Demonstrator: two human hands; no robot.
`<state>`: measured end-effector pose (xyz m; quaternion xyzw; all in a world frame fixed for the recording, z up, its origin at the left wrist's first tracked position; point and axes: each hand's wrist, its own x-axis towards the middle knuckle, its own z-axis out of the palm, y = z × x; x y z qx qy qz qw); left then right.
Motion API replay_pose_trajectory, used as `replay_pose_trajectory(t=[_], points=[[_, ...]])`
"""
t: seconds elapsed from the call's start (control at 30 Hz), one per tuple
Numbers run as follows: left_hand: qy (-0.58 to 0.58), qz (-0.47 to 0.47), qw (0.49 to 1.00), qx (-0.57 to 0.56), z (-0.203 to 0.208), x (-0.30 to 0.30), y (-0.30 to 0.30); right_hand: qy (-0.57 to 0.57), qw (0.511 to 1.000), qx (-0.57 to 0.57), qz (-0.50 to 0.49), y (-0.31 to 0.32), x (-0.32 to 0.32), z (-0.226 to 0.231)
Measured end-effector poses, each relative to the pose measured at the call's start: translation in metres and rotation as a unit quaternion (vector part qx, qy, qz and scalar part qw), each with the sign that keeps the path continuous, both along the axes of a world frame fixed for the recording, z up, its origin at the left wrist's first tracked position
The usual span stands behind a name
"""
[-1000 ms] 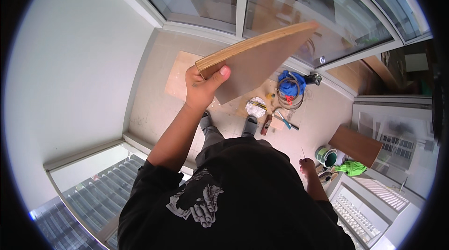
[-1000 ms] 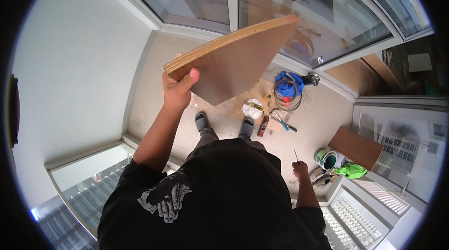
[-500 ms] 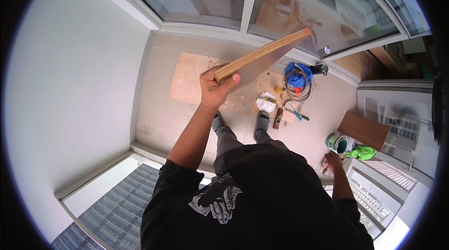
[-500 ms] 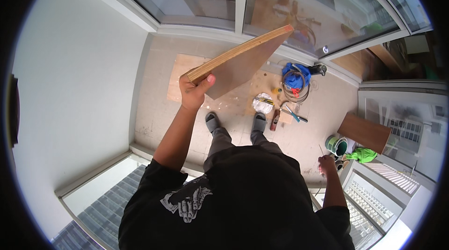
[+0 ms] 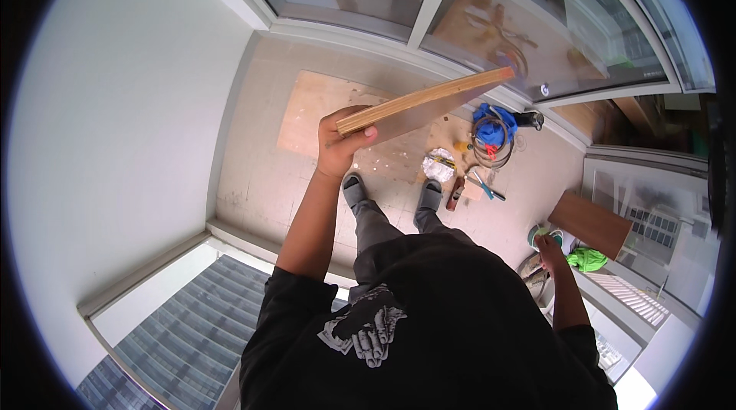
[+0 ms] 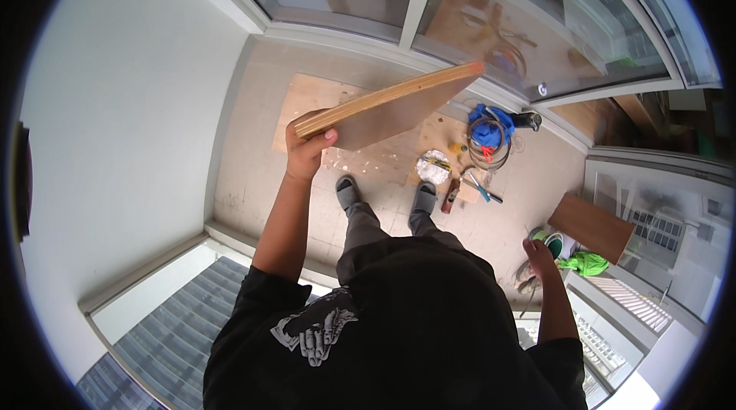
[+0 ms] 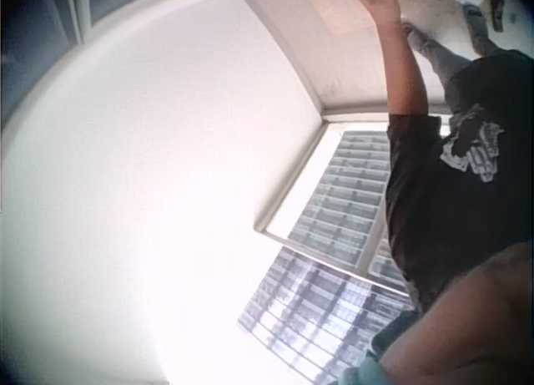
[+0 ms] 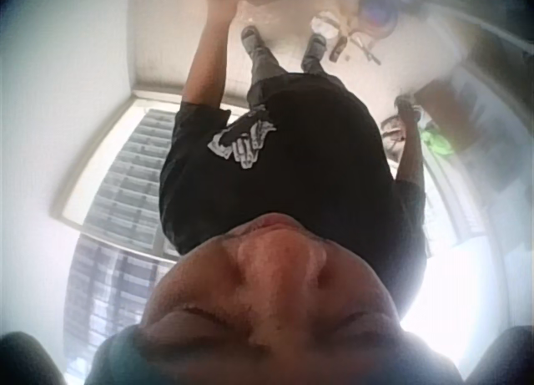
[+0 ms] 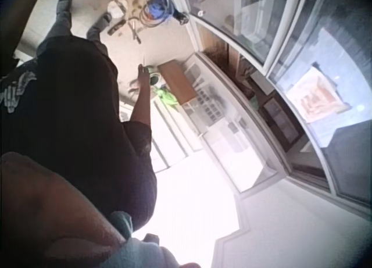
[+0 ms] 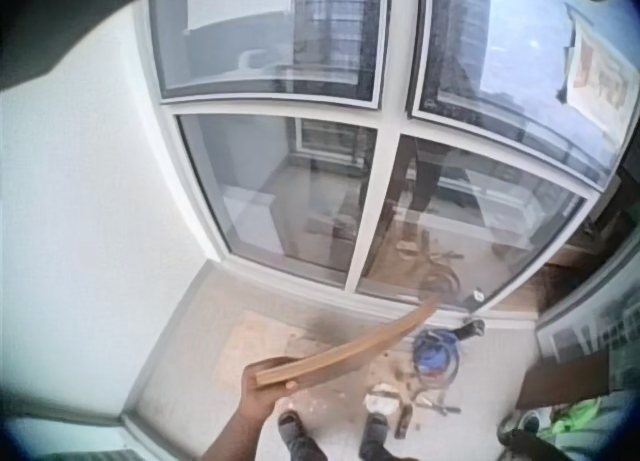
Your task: The person holds a wooden plank and uses a hammer to drive nails into it. They then use a utility knife to score the plank along a straight line.
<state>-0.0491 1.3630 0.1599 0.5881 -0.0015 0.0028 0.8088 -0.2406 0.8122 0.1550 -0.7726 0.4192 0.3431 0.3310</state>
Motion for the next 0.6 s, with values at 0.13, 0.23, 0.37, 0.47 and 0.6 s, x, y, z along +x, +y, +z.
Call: replay_pose_trajectory(t=[0.13,0.23,0.37,0.47,0.6], points=[[0.027,-0.023,0.999,0.017,0.009,-0.009,0.002,-0.128,0.979,0.159,-0.020,0.044,0.068,0.029],[-0.008,0.025,0.995,0.093,0.017,-0.019,-0.007,-0.202,0.951,0.192,0.130,0.109,0.134,0.083],[-0.061,0.164,0.981,0.079,0.021,-0.038,-0.027,-0.345,0.864,0.205,0.305,0.189,0.186,0.151],[-0.098,0.234,0.964,0.081,0.023,-0.045,-0.030,-0.393,0.787,0.204,0.430,0.251,0.204,0.198],[-0.096,0.248,0.963,0.048,0.026,-0.050,-0.029,-0.403,0.715,0.190,0.539,0.306,0.215,0.211]])
